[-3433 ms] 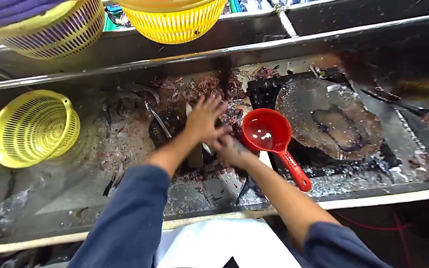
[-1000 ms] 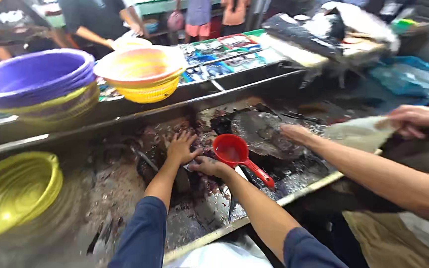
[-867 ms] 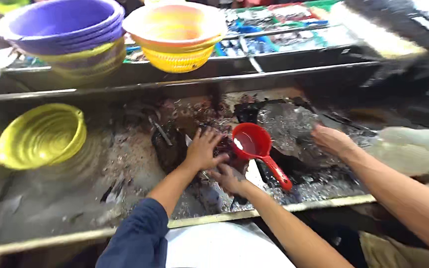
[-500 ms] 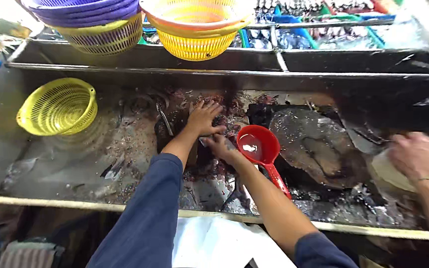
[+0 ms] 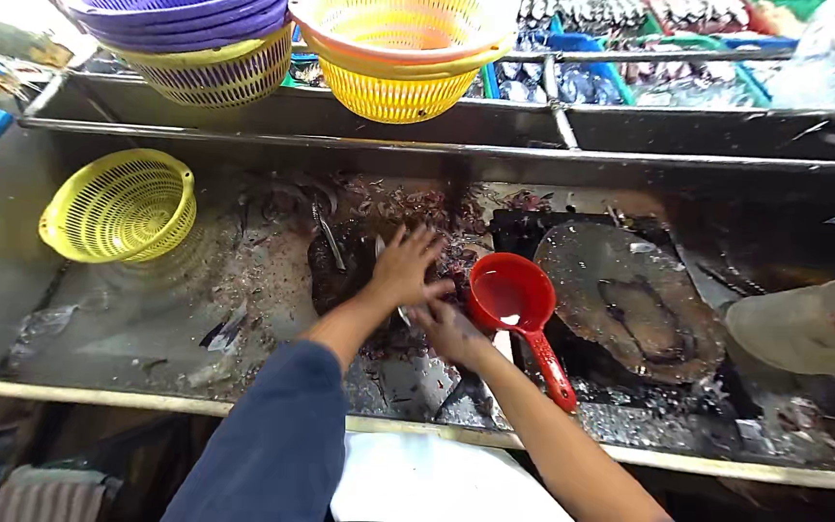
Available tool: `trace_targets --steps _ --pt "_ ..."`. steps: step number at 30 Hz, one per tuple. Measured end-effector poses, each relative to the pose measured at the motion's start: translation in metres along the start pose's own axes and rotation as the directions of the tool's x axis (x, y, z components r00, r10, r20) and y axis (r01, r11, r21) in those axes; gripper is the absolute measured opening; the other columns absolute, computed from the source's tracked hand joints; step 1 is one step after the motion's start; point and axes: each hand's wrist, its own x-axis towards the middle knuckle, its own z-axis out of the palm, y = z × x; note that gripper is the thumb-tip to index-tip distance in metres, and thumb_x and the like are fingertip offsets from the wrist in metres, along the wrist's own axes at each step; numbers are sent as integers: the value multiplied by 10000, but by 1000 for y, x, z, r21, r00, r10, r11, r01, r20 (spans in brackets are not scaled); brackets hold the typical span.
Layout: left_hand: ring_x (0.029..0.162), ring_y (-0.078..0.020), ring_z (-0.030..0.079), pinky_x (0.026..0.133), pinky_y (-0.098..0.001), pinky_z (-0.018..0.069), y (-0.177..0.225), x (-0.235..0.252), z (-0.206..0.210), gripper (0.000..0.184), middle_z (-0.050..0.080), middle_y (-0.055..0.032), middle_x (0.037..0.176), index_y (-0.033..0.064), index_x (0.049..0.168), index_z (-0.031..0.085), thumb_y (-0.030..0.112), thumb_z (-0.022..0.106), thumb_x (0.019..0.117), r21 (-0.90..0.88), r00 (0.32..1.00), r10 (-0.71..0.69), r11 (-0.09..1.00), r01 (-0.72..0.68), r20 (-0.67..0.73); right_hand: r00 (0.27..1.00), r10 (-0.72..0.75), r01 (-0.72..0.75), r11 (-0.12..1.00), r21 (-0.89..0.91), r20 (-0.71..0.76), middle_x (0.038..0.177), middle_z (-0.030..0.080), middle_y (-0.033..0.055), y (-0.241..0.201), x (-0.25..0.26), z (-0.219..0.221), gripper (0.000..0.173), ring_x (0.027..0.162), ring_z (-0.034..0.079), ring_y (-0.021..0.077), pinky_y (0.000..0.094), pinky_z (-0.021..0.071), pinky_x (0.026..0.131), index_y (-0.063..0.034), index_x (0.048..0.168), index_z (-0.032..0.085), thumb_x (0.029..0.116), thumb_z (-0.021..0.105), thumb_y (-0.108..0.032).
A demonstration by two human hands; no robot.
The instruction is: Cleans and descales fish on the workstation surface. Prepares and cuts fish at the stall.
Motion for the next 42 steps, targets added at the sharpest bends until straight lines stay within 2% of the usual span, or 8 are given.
trace_targets --steps 4,11,15,18,27,33,39,42 --pt "1593 -274 171 1276 -614 73 40 -47 -9 899 262 -67 1705 289 1615 353 834 373 900 -125 994 -43 991 55 96 1000 -9 8 996 89 11 787 643 123 25 -45 28 521 580 620 220 438 573 575 -35 1272 612 1039 555 -497" --pt "1565 -262 266 1285 -562 103 -43 69 -25 856 350 -50 1669 270 1591 406 786 466 911 19 997 43 999 -45 67 991 123 -111 979 172 -57 749 544 58 -40 62 -29 529 515 523 153 331 508 498 -70 1356 519 1060 519 -508" --pt "1584 -289 203 1288 -599 77 13 -16 2 892 306 -94 1686 250 1604 384 816 394 915 -86 999 22 996 -19 33 999 19 -17 997 79 -27 921 689 158 4 -21 14 502 694 665 240 456 592 659 -34 1346 587 1066 523 -445" --pt "1599 -275 145 1287 -597 52 48 -56 -4 906 227 -81 1715 312 1618 343 858 337 894 -141 997 -7 990 18 80 995 81 -92 980 176 65 713 591 72 28 -59 31 489 530 570 180 384 538 523 -55 1255 589 1039 551 -493" --pt "1583 -249 211 1290 -575 56 -40 82 -23 887 296 -54 1693 269 1609 366 817 395 911 -46 989 63 997 -58 133 988 117 -102 984 146 -100 912 634 144 -37 54 -38 560 680 610 235 436 551 670 -57 1370 550 1054 515 -519" --pt "1579 -303 219 1266 -646 117 37 -55 2 899 310 -83 1686 289 1594 406 857 298 905 -45 998 39 998 -38 42 988 -48 65 991 115 -146 955 728 172 33 -52 46 520 767 708 283 542 592 754 -57 1289 659 1017 598 -496" --pt "1581 -309 209 1276 -612 84 -21 42 -23 913 291 -111 1689 241 1601 390 828 396 901 -25 994 44 999 -42 102 994 78 -73 995 65 -72 1057 692 233 -20 30 -18 591 867 700 359 579 572 824 -30 1358 582 1054 505 -531" --pt "1589 -245 190 1290 -564 51 -44 74 -30 892 275 -35 1702 268 1608 366 829 349 915 13 983 34 999 -37 182 988 112 -98 986 133 -104 928 642 167 -36 60 -28 597 711 630 273 481 558 698 -48 1351 562 1046 508 -558"
